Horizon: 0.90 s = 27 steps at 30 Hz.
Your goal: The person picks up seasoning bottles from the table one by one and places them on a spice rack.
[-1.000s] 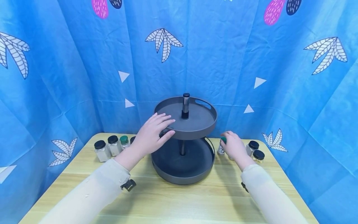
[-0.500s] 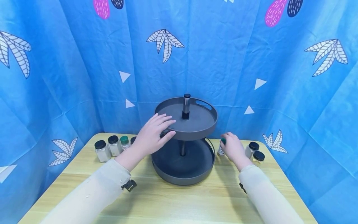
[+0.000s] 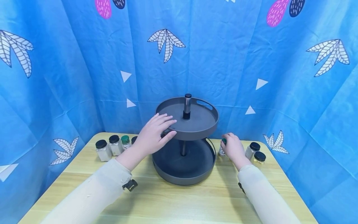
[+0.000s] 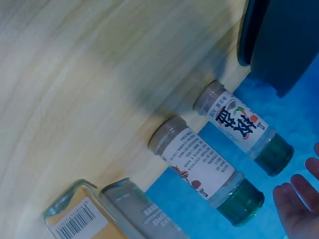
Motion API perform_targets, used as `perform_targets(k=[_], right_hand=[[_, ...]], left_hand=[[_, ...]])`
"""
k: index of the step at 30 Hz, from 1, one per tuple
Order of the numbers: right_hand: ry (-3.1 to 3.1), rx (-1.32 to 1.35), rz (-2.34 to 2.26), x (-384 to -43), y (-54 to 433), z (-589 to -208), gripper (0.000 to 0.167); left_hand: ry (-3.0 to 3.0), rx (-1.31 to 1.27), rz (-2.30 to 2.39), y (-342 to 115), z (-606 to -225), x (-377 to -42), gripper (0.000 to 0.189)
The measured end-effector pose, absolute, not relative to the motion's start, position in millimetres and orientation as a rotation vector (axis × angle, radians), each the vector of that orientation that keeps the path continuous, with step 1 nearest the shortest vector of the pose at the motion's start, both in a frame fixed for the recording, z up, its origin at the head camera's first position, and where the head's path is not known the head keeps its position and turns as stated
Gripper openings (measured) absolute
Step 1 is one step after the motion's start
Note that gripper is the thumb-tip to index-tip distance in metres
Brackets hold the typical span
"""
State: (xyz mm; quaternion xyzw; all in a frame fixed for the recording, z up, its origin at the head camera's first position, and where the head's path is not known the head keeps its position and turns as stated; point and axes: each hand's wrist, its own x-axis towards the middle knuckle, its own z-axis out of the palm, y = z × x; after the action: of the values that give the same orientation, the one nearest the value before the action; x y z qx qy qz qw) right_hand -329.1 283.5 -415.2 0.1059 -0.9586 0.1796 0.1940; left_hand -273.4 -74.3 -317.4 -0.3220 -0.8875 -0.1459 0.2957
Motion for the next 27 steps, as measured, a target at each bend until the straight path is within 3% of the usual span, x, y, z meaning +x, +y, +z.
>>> perform_targets(k=[27], right_hand=[[-2.551, 0.291, 0.549, -343.0, 284.6, -438.4, 0.020]], left_hand=[[-2.349, -0.861, -0.384, -74.1, -317.5, -273.6, 0.051]])
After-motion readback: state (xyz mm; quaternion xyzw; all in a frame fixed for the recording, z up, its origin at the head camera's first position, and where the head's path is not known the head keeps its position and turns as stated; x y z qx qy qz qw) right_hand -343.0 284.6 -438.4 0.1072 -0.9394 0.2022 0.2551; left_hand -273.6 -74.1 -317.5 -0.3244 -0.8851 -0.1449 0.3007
